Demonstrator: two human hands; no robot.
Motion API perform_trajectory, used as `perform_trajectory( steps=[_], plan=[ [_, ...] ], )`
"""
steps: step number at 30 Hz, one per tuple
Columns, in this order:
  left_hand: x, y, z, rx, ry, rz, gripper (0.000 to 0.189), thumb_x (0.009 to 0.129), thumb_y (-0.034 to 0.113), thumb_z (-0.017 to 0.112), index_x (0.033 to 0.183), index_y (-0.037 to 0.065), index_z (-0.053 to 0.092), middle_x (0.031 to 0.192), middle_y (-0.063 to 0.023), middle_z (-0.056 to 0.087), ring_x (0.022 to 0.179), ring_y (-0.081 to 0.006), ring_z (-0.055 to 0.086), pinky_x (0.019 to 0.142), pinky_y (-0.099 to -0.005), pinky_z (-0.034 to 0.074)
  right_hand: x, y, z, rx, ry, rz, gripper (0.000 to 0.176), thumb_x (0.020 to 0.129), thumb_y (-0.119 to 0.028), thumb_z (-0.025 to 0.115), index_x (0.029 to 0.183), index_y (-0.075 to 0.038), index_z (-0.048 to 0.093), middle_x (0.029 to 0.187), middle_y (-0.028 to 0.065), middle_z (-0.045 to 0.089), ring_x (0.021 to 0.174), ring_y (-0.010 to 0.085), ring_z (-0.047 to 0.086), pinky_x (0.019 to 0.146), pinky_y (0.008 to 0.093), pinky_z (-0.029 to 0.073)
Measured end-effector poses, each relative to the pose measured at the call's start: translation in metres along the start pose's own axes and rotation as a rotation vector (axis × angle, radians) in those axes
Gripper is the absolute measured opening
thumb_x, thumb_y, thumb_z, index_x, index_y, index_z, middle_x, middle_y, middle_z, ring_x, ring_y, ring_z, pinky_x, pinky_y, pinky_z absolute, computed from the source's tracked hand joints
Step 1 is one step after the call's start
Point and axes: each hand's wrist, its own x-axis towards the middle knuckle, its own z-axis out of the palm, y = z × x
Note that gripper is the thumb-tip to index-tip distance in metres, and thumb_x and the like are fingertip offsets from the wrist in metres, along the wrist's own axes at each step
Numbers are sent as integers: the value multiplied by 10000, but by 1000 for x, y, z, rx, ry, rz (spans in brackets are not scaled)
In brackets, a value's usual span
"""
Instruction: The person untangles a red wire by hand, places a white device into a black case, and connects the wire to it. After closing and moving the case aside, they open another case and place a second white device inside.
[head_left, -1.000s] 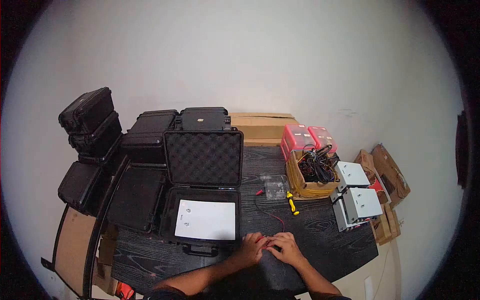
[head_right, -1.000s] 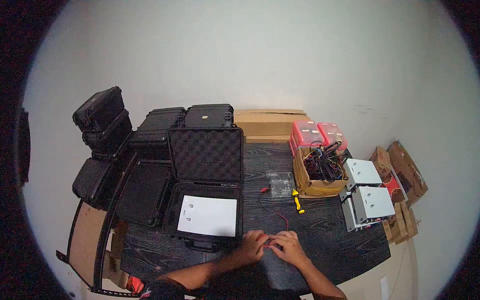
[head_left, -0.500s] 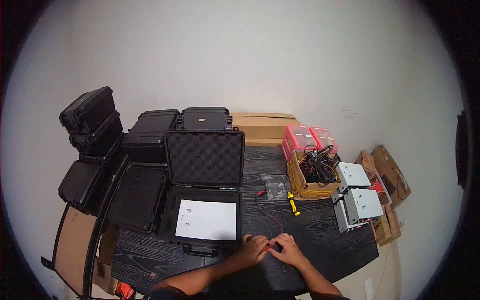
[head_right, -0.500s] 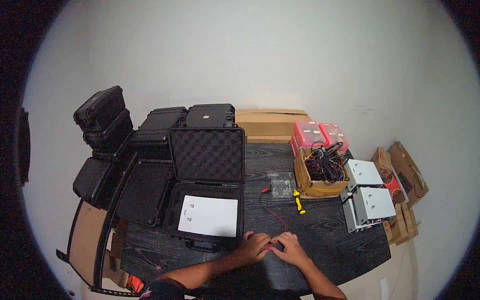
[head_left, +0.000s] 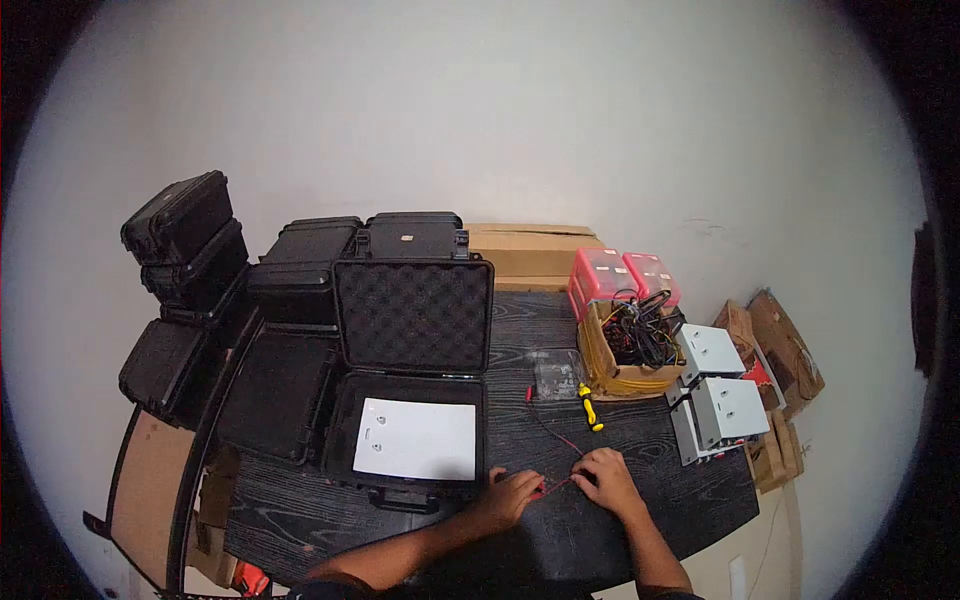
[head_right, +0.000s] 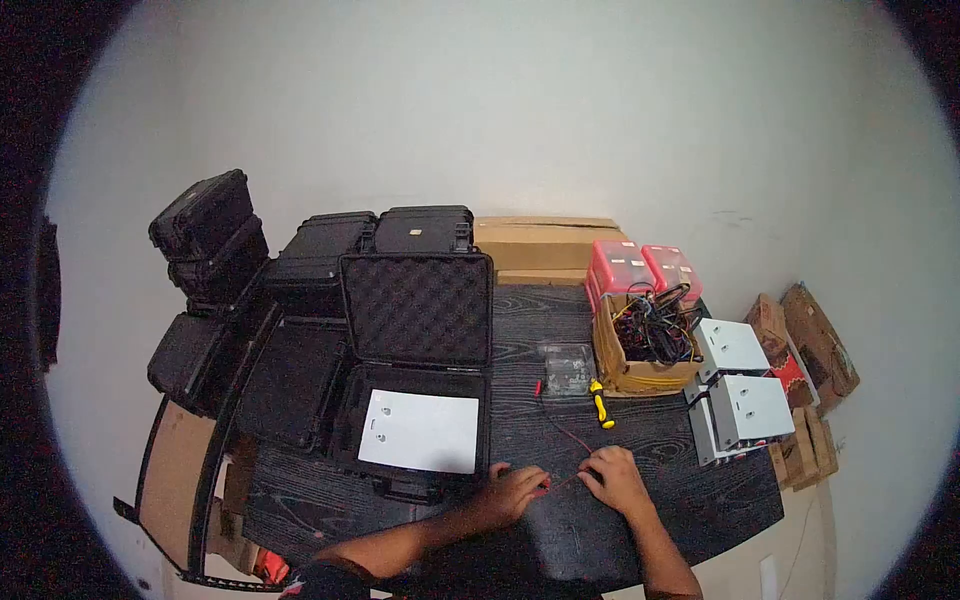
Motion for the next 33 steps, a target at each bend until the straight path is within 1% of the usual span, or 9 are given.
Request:
perform_trajectory(
  steps=[3,6,8,12,15,17,21,23,33],
  plan=[
    [0,-7,5,90,-83,33,468,976,93,573,1444,100,576,1466,-97,535,1378,-236,507,1085,-521,310,1,-5,2,10,-3,17,213,878,-198,816,1063,-100,780,1073,86,691,1138,294,620,1046,439,435],
    [-2,-14,17,98,133,144,516,923,81,583,1435,129,607,1497,-109,499,1404,-286,473,1093,-526,320,3,-10,4,13,17,-4,232,869,-199,817,1074,-99,774,1053,90,677,1109,303,625,1021,444,454],
    [-2,-15,19,95,73,-6,557,852,67,617,1397,176,657,1500,-119,489,1396,-339,471,1087,-536,346,4,-10,7,7,45,-40,237,857,-203,821,1063,-97,769,1028,88,670,1074,309,634,994,449,470],
    [-1,-29,28,-23,46,-11,547,835,81,638,1365,205,689,1495,-132,491,1378,-350,485,1072,-543,373,5,-10,12,-11,34,-56,251,870,-209,810,1092,-96,774,1032,94,664,1072,308,630,993,451,470],
    [-1,-37,34,-102,97,90,518,844,88,638,1345,207,693,1492,-132,497,1357,-360,508,1109,-587,358,7,-13,13,-2,26,-54,255,872,-211,809,1099,-99,777,1037,94,666,1072,307,628,994,454,469],
    [-1,-41,34,-68,-4,99,452,857,133,674,1307,170,682,1497,-132,501,1378,-362,510,1162,-658,305,8,-16,14,1,18,-56,255,871,-212,811,1098,-101,778,1039,94,669,1074,306,626,994,456,469],
    [5,-4,-4,80,-87,89,406,892,89,681,1297,97,651,1458,-145,559,1408,-331,522,1174,-681,305,10,-20,18,24,37,-110,277,851,-209,840,1104,-112,781,1014,68,680,1069,285,633,994,440,468],
    [1,-10,0,-17,-35,164,404,954,204,708,1320,71,603,1470,-132,551,1444,-323,491,1195,-729,226,10,-22,19,49,42,-136,280,847,-212,843,1103,-115,782,1015,64,683,1068,286,634,998,445,463],
    [5,-6,-10,-183,-205,107,412,1002,245,680,1354,58,574,1438,-171,558,1472,-364,455,1221,-692,245,5,-39,26,123,-33,-172,330,823,-256,871,1103,-121,759,1150,52,696,1219,289,605,1093,469,418]
  ],
)
